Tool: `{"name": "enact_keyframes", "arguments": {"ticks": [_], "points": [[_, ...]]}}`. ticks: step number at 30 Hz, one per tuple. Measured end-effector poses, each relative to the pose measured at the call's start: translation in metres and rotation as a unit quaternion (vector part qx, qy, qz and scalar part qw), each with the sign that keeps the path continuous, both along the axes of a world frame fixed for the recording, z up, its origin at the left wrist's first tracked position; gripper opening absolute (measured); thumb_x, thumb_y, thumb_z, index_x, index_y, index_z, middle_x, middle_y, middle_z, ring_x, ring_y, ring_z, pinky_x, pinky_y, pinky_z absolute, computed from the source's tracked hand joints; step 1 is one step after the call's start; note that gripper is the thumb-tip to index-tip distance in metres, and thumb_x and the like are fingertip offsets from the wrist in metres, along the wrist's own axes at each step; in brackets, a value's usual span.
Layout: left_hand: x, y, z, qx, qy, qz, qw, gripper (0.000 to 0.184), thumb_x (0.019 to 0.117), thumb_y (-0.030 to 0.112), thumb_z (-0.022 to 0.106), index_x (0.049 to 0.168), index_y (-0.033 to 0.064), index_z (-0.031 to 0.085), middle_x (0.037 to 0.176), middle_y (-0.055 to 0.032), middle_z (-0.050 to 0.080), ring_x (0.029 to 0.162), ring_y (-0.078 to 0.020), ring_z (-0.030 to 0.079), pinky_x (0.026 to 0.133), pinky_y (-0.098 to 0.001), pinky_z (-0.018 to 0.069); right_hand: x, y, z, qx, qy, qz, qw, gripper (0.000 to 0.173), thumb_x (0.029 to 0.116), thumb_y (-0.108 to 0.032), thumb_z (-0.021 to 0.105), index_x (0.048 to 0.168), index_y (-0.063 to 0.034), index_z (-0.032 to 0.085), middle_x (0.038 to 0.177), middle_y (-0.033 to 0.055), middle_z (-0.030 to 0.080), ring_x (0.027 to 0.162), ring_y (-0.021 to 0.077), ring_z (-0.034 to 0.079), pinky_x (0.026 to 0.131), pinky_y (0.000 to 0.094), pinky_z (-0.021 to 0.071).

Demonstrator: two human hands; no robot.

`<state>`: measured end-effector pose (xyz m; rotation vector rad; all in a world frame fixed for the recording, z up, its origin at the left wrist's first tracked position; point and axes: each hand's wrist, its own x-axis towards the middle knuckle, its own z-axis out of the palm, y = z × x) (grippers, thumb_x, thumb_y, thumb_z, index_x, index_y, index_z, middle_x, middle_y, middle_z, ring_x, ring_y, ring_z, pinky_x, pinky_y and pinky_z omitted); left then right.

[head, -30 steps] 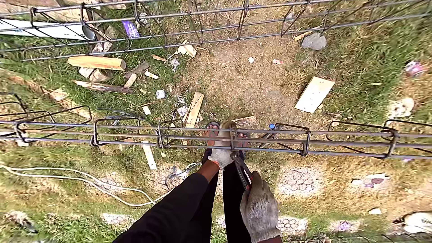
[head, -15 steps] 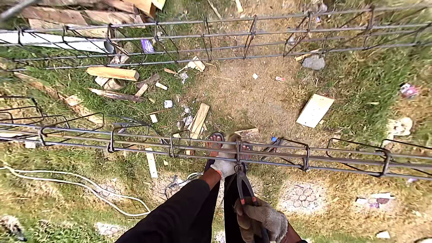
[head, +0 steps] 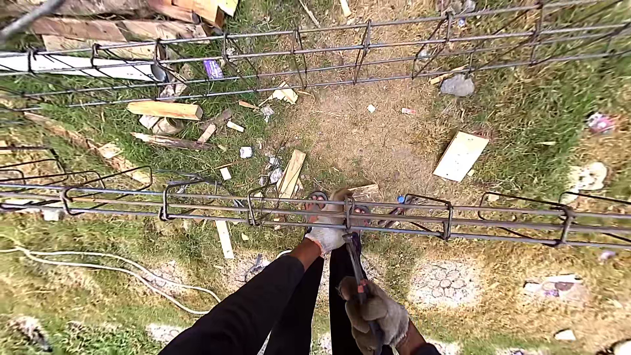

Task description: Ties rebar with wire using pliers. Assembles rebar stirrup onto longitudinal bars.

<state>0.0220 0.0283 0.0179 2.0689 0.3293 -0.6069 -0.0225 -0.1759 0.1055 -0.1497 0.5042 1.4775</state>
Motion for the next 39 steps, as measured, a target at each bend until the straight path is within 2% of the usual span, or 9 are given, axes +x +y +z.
{"name": "enact_keyframes", "arguments": {"ticks": [7,9,11,15,22,25,28,30,39], "points": [[0.005,0.013,0.039,0.056,0.175,-0.043,0.982,0.096,0.0858,0.035,0.079,0.164,0.019,0.025,0.165,-0.0054,0.034,0.144,-0.0268,0.045,0.113,-0.0542,0.0436,0.03,0.002,0.029,-0.3,-0.186,0.205,0.913,0.068,0.0743,-0.018,0.082,0.133,-0.0101,0.048,0.078,0.0126,0.066,0.057,0.0277,0.066,0.05,0.0444,0.0593],[-0.001,0.015,0.067,0.06,0.273,0.031,0.96,0.044,0.098,0.038,0.061,0.139,0.0211,0.06,0.126,-0.0071,0.068,0.114,-0.0272,0.067,0.094,-0.0569,0.0546,0.031,0.009,0.035,-0.339,-0.248,0.206,0.884,0.076,0.0742,-0.018,0.084,0.138,-0.0127,0.044,0.092,0.0131,0.072,0.063,0.0293,0.07,0.051,0.0446,0.0607],[-0.015,0.013,0.09,0.017,0.304,0.113,0.946,0.04,0.1047,0.045,0.043,0.111,0.0173,0.071,0.094,-0.0054,0.071,0.089,-0.0221,0.069,0.081,-0.0513,0.0568,0.028,0.017,0.038,-0.375,-0.308,0.196,0.852,0.082,0.072,-0.014,0.083,0.142,-0.0118,0.041,0.098,0.0087,0.074,0.065,0.0255,0.07,0.05,0.0415,0.061],[-0.02,-0.009,0.135,-0.157,0.296,0.257,0.907,0.057,0.1056,0.057,0.037,0.089,0.0133,0.07,0.068,-0.0023,0.061,0.057,-0.0178,0.06,0.056,-0.0402,0.0546,0.014,0.026,0.037,-0.467,-0.486,0.255,0.693,0.075,0.0682,-0.026,0.084,0.137,-0.0109,0.055,0.102,-0.0024,0.071,0.084,0.0073,0.069,0.075,0.0339,0.0611],[0.002,-0.041,0.156,-0.301,0.339,0.469,0.758,0.032,0.107,0.027,0.053,0.094,0.0025,0.069,0.074,-0.0101,0.066,0.063,-0.02,0.065,0.057,-0.0356,0.0561,0.011,0.052,0.043,-0.507,-0.621,0.426,0.418,0.051,0.0941,-0.028,0.059,0.142,-0.0118,0.061,0.133,0.0135,0.066,0.109,0.0321,0.069,0.077,0.05,0.0608],[0.003,-0.044,0.155,-0.316,0.342,0.491,0.736,0.032,0.1074,0.027,0.053,0.097,0.0011,0.069,0.073,-0.0105,0.065,0.062,-0.0196,0.064,0.055,-0.0345,0.0557,0.016,0.048,0.039,-0.495,-0.612,0.397,0.473,0.044,0.0976,-0.028,0.055,0.136,-0.0097,0.065,0.127,0.0111,0.07,0.113,0.0273,0.069,0.089,0.0481,0.0586],[0.007,-0.049,0.148,-0.332,0.358,0.496,0.718,0.031,0.1072,0.026,0.052,0.095,0.0007,0.065,0.069,-0.0102,0.062,0.055,-0.0189,0.06,0.05,-0.0333,0.0528,0.021,0.038,0.034,-0.464,-0.497,0.196,0.706,0.027,0.1031,-0.017,0.051,0.121,-0.0039,0.065,0.096,-0.0001,0.069,0.09,0.0032,0.066,0.083,0.0222,0.0561],[0.017,-0.055,0.146,-0.347,0.363,0.521,0.691,0.031,0.1084,0.024,0.049,0.096,-0.0006,0.062,0.069,-0.0105,0.062,0.052,-0.018,0.059,0.048,-0.0307,0.0521,0.024,0.025,0.028,-0.382,-0.374,0.08,0.841,0.03,0.1081,-0.016,0.041,0.132,-0.0037,0.053,0.102,-0.0027,0.066,0.089,0.0009,0.066,0.078,0.0212,0.0582],[0.038,-0.07,0.151,-0.306,0.362,0.578,0.664,0.031,0.1093,0.023,0.047,0.096,-0.0012,0.06,0.067,-0.0117,0.063,0.05,-0.019,0.061,0.045,-0.0306,0.0523,0.029,0.007,0.023,-0.358,-0.366,0.095,0.854,0.038,0.1063,-0.019,0.046,0.14,-0.0034,0.051,0.123,-0.0004,0.066,0.115,-0.0009,0.061,0.101,0.0192,0.0503]]}}
